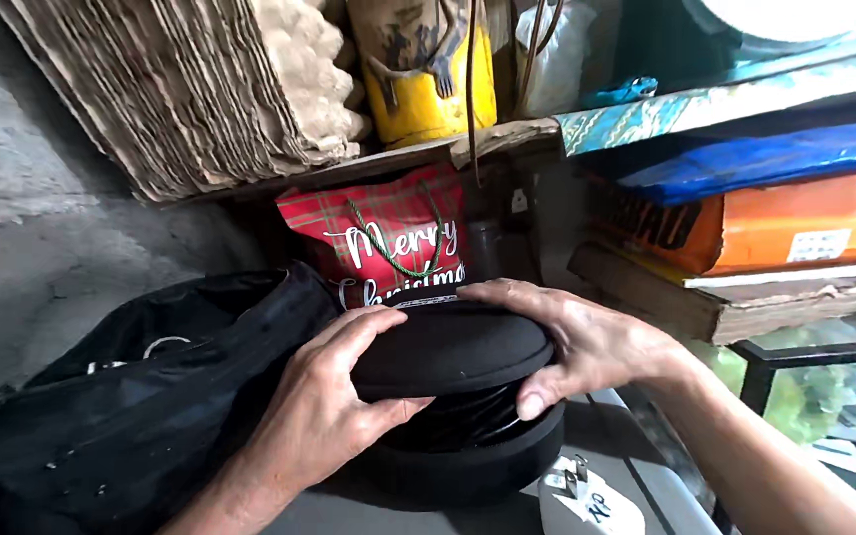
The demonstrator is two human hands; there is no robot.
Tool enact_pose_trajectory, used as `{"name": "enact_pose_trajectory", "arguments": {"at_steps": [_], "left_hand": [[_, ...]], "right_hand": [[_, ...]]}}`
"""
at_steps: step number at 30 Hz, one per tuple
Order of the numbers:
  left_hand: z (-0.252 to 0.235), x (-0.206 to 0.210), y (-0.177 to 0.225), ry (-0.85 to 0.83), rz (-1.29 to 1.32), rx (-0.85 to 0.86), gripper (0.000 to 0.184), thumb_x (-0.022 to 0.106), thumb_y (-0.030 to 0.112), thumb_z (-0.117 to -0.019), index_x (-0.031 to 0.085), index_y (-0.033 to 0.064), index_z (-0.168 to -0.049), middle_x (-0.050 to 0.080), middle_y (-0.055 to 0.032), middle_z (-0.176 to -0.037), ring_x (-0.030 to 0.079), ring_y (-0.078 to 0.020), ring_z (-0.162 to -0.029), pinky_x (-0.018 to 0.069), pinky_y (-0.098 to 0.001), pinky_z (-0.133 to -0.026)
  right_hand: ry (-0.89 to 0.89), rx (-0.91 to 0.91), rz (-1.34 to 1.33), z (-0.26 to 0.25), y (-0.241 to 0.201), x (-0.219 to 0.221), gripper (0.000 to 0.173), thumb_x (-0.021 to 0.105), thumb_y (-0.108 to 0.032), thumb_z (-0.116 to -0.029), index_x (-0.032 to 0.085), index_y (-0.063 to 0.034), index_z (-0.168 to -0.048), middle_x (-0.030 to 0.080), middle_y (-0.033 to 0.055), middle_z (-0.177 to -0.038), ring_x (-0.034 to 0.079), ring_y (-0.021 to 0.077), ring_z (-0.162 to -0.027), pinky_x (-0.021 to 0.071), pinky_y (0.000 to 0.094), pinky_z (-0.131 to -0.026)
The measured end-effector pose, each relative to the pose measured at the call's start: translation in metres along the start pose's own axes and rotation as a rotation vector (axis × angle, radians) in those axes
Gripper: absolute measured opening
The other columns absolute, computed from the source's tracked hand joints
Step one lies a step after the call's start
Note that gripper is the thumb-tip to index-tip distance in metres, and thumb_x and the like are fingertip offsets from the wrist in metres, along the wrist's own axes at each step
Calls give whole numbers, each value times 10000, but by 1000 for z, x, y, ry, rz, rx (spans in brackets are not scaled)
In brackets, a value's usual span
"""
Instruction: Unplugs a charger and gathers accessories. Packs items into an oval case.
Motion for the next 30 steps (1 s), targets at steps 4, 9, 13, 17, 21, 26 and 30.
{"name": "enact_pose_trajectory", "arguments": {"at_steps": [4, 9, 13, 17, 21, 26, 30], "left_hand": [[-18, -10, -4, 1, 34, -59, 542, 761, 547, -803, 741, 120, -1136, 707, 39, -1177, 651, -8, -1090, 554, -223, -934], [-38, -7, -8, -32, 1, -49, 572, 809, 550, -703, 764, 119, -1076, 685, -5, -1231, 637, -73, -1151, 538, -273, -955], [-45, -9, -12, -44, 66, -95, 502, 842, 499, -683, 757, 144, -1028, 691, 31, -1194, 629, -57, -1158, 534, -260, -964], [-50, -12, -10, -90, 40, -102, 484, 839, 492, -695, 747, 144, -1018, 700, 34, -1134, 646, -48, -1067, 541, -256, -900], [-52, -13, -11, -106, 56, -118, 489, 844, 515, -695, 746, 157, -1013, 700, 42, -1128, 650, -39, -1053, 550, -251, -888], [-40, -17, -13, -226, 80, 138, 788, 730, 703, -728, 718, 88, -1221, 700, 13, -1217, 640, -39, -1116, 545, -256, -938], [-32, -19, -12, -194, -122, 297, 750, 745, 528, -790, 621, 108, -1399, 647, -56, -1360, 614, -126, -1253, 526, -297, -1020]], "right_hand": [[389, -193, 151, 3, -18, 2, 589, 721, -470, -895, 666, -65, -1319, 637, 106, -1346, 587, 179, -1261, 512, 364, -1036], [317, -340, 261, 17, -48, -9, 221, 646, -290, -995, 735, -120, -887, 670, -56, -839, 583, 11, -885, 446, 153, -780], [226, -339, 378, 25, -76, -16, 239, 552, -278, -1061, 687, -93, -991, 665, 21, -877, 607, 86, -892, 462, 212, -811], [-31, -263, 362, 9, -66, 11, 322, 521, -331, -1045, 706, -73, -1100, 726, 98, -1044, 698, 207, -986, 562, 311, -834], [-317, -168, 101, -14, -37, 18, 425, 585, -385, -1016, 723, -28, -1201, 709, 156, -1227, 672, 270, -1165, 542, 413, -984], [-195, -352, 247, -13, -48, 16, 239, 603, -259, -984, 728, -88, -1095, 736, 78, -986, 718, 173, -900, 584, 305, -764], [-177, -361, 318, -14, -43, 16, 225, 543, -237, -1020, 716, -97, -992, 700, 65, -900, 692, 172, -803, 562, 312, -665]]}}
Point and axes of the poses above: each hand's wrist, its own z-axis away from the middle knuckle, its own x-axis out of the palm, y = z × x, the point moved 2 cm from there along -z, towards the middle knuckle
